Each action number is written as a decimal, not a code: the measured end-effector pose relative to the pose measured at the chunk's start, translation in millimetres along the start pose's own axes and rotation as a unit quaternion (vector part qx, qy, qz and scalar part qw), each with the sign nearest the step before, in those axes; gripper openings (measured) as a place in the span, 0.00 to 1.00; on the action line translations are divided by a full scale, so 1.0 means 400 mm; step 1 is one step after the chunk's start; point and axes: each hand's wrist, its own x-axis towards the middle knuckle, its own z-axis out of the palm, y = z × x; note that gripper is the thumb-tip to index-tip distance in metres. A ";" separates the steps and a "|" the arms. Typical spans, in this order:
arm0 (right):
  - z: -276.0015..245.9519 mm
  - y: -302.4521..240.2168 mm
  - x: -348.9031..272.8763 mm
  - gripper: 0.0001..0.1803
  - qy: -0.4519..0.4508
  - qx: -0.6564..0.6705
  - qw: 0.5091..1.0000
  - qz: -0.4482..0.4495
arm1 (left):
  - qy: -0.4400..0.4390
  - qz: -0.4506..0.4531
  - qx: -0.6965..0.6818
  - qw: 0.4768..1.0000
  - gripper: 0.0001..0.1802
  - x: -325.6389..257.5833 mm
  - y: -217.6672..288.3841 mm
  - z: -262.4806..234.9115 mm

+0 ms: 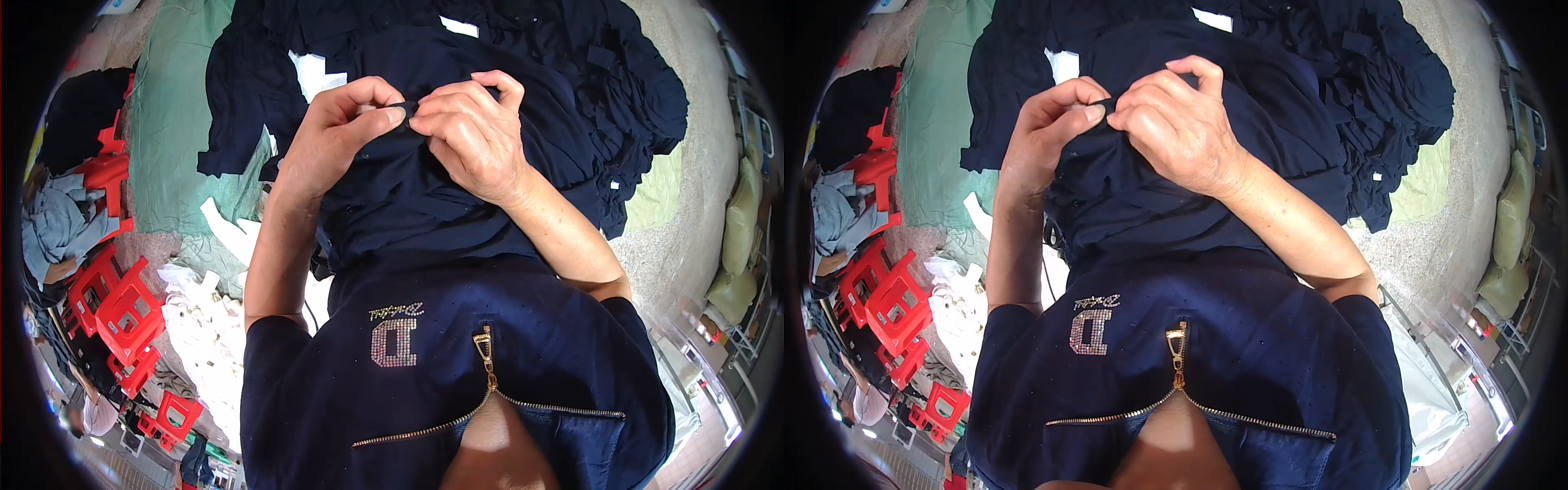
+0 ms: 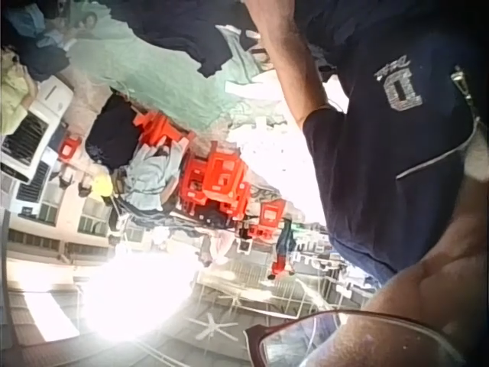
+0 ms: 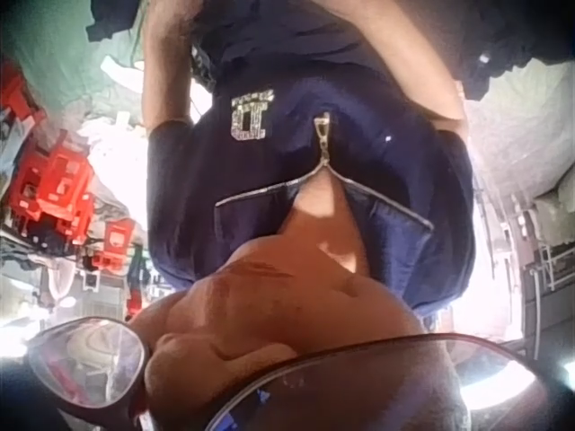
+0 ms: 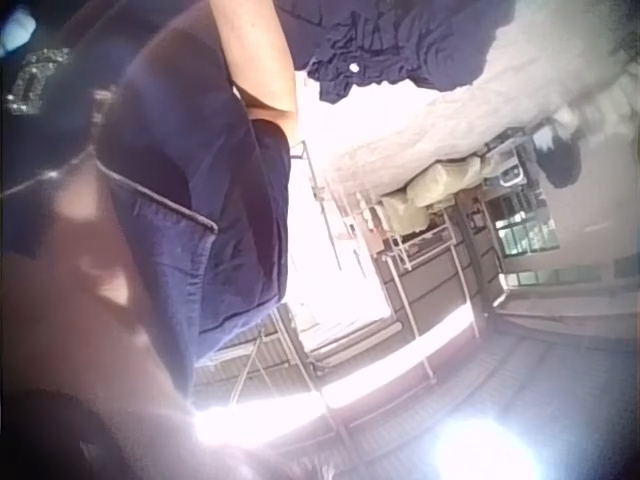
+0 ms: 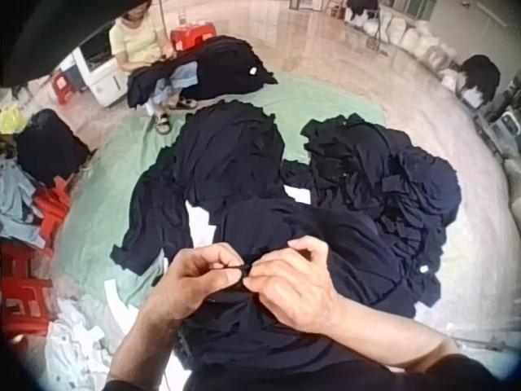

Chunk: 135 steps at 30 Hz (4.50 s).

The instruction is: Inspecting black garments for defects or lint and cleaning them manually with hands.

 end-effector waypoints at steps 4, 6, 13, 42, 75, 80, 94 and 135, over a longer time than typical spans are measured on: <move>0.010 0.000 0.003 0.07 0.014 -0.020 1.000 -0.017 | 0.027 -0.015 -0.004 1.000 0.03 -0.012 0.008 0.001; 0.016 0.003 0.007 0.07 0.015 -0.027 0.999 -0.022 | 0.031 -0.021 0.004 0.999 0.03 -0.011 0.011 -0.004; -0.006 -0.023 0.021 0.10 -0.015 -0.029 0.999 -0.005 | 0.055 0.011 0.146 0.988 0.06 -0.032 0.020 0.009; -0.039 0.020 0.004 0.11 -0.142 0.230 0.957 0.108 | 0.043 -0.059 -0.261 0.963 0.06 0.009 -0.089 0.067; 0.015 -0.005 0.054 0.11 -0.082 0.079 0.993 0.014 | 0.010 0.041 0.101 0.994 0.14 -0.028 -0.047 -0.028; 0.017 0.005 0.029 0.13 -0.068 0.143 0.986 0.059 | 0.017 0.086 0.183 0.979 0.15 -0.034 -0.023 -0.006; 0.029 0.016 0.027 0.10 -0.131 0.249 0.940 0.195 | 0.102 0.131 0.306 0.938 0.08 -0.048 -0.019 0.015; 0.082 0.062 0.072 0.18 -0.136 0.160 0.970 0.123 | 0.214 -0.056 -0.180 0.958 0.06 0.016 -0.108 -0.051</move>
